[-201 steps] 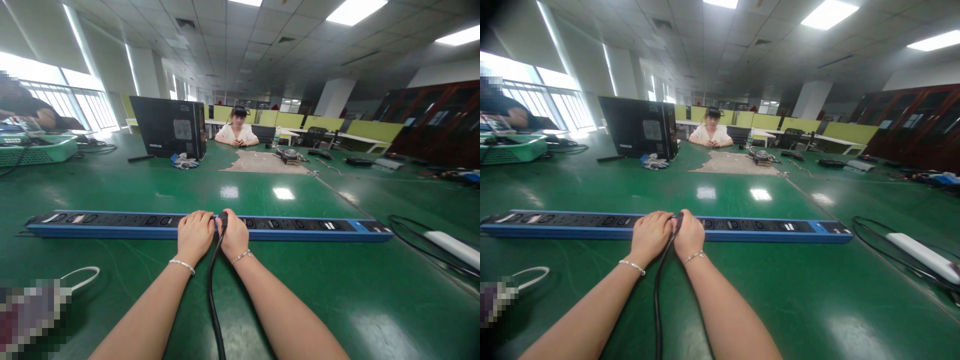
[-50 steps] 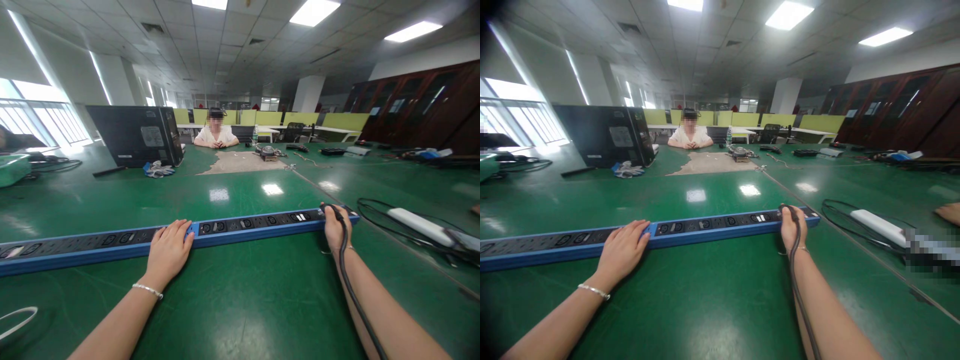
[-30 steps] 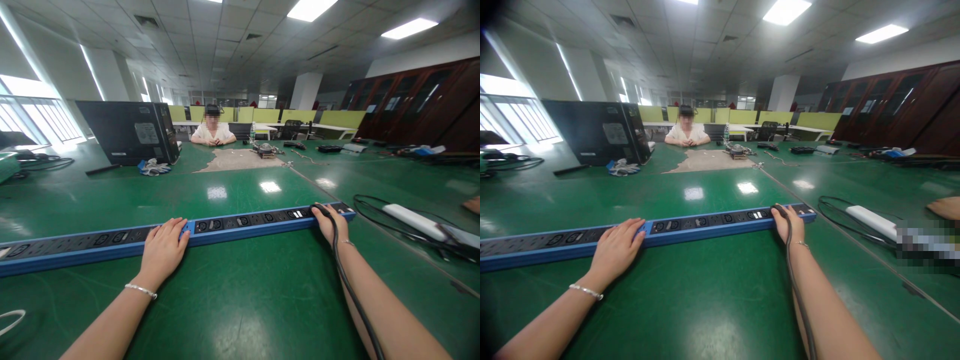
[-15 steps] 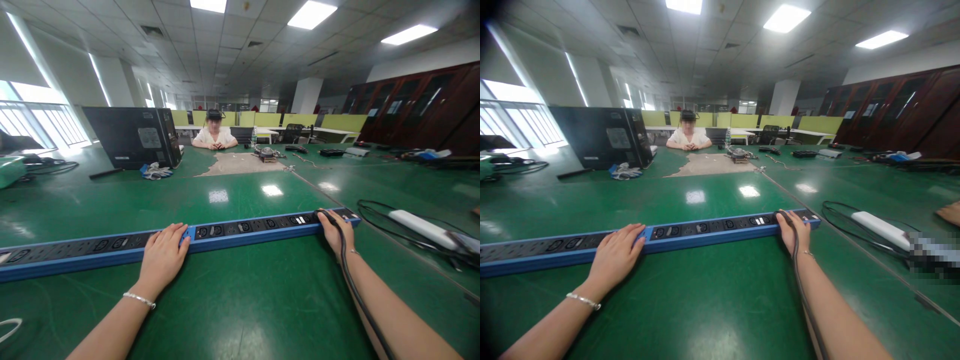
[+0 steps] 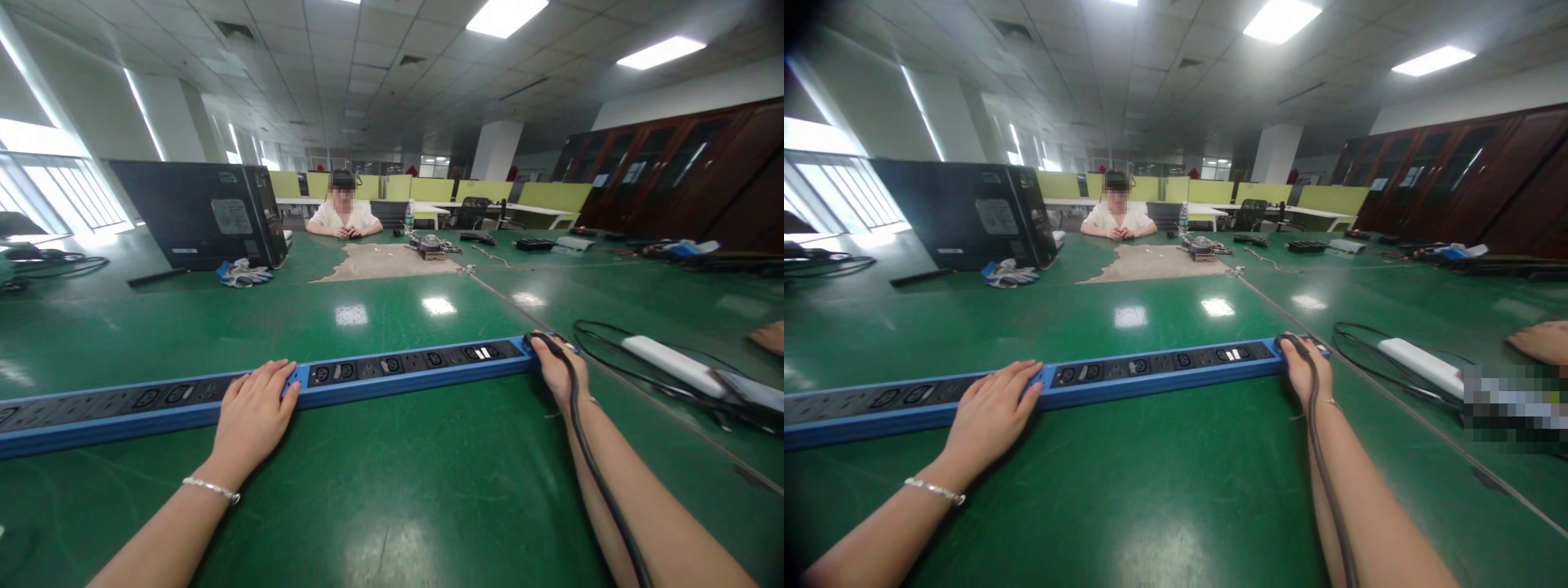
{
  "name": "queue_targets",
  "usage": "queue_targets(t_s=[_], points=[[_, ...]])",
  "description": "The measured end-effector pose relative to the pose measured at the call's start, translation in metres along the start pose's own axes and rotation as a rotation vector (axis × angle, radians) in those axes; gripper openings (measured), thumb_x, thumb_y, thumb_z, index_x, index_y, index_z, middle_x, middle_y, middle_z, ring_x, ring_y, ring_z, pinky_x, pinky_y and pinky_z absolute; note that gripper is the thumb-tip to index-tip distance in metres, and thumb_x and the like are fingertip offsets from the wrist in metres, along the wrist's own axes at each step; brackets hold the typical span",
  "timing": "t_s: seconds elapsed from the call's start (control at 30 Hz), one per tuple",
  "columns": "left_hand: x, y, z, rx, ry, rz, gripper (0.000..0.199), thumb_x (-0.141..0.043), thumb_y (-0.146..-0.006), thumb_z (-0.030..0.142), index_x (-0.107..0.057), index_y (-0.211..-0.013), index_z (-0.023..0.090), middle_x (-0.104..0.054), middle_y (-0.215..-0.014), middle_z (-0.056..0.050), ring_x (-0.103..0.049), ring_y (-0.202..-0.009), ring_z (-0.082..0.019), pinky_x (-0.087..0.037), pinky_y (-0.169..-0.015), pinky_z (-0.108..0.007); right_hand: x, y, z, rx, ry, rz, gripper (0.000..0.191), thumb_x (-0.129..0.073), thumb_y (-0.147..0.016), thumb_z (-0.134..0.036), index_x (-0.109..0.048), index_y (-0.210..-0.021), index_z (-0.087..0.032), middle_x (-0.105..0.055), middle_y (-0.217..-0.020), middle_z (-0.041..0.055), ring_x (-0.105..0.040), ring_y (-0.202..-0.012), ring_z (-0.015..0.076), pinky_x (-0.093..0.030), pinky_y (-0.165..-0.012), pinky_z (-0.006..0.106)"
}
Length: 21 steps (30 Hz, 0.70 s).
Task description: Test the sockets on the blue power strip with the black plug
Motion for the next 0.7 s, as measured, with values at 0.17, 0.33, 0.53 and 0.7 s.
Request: queue_targets(t_s=[0.17,0.33,0.53,0.7], points=[[0.000,0.000,0.000,0.007,-0.002,0.001,0.043,-0.030,-0.090,0.039,-0.056,-0.119,0.020,-0.059,-0.124,-0.006,-0.053,-0.115,-0.023,-0.034,-0.097,-0.041,-0.005,-0.008,0.002,-0.043,0.109,-0.164,0.042,-0.048,-0.076,-0.052,-0.069,-0.100,-0.024,-0.066,-0.108,0.0068,-0.054,-0.110,0.0299,-0.039,-0.096,0.045],[0.000,0.001,0.001,0.005,-0.001,0.002,0.042,-0.031,-0.091,0.038,-0.056,-0.119,0.020,-0.059,-0.124,-0.006,-0.052,-0.116,-0.023,-0.035,-0.097,-0.041,-0.006,-0.007,0.013,-0.086,0.182,-0.124,0.047,-0.049,-0.076,-0.053,-0.067,-0.108,-0.023,-0.061,-0.118,0.0104,-0.047,-0.118,0.0324,-0.037,-0.098,0.047],[0.000,0.001,0.001,0.015,0.010,0.006,0.041,-0.032,-0.091,0.038,-0.056,-0.119,0.020,-0.060,-0.123,-0.006,-0.052,-0.116,-0.023,-0.034,-0.098,-0.041,-0.007,-0.003,0.003,0.039,0.242,-0.110,0.048,-0.042,-0.079,-0.054,-0.066,-0.106,-0.023,-0.063,-0.114,0.0087,-0.047,-0.118,0.0296,-0.038,-0.098,0.045],[0.002,0.001,0.001,0.033,0.031,-0.008,0.040,-0.033,-0.091,0.038,-0.056,-0.119,0.021,-0.059,-0.125,-0.007,-0.051,-0.117,-0.022,-0.036,-0.097,-0.042,-0.003,0.000,-0.014,0.072,0.244,-0.040,0.044,-0.041,-0.077,-0.053,-0.067,-0.094,-0.022,-0.066,-0.100,0.0086,-0.057,-0.101,0.0301,-0.044,-0.089,0.045]])
Point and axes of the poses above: each hand's wrist, its own y-axis away from the middle knuckle, its own x-axis out of the back of the hand, z = x × y, the point moved 6 cm from there along -y, towards the middle knuckle
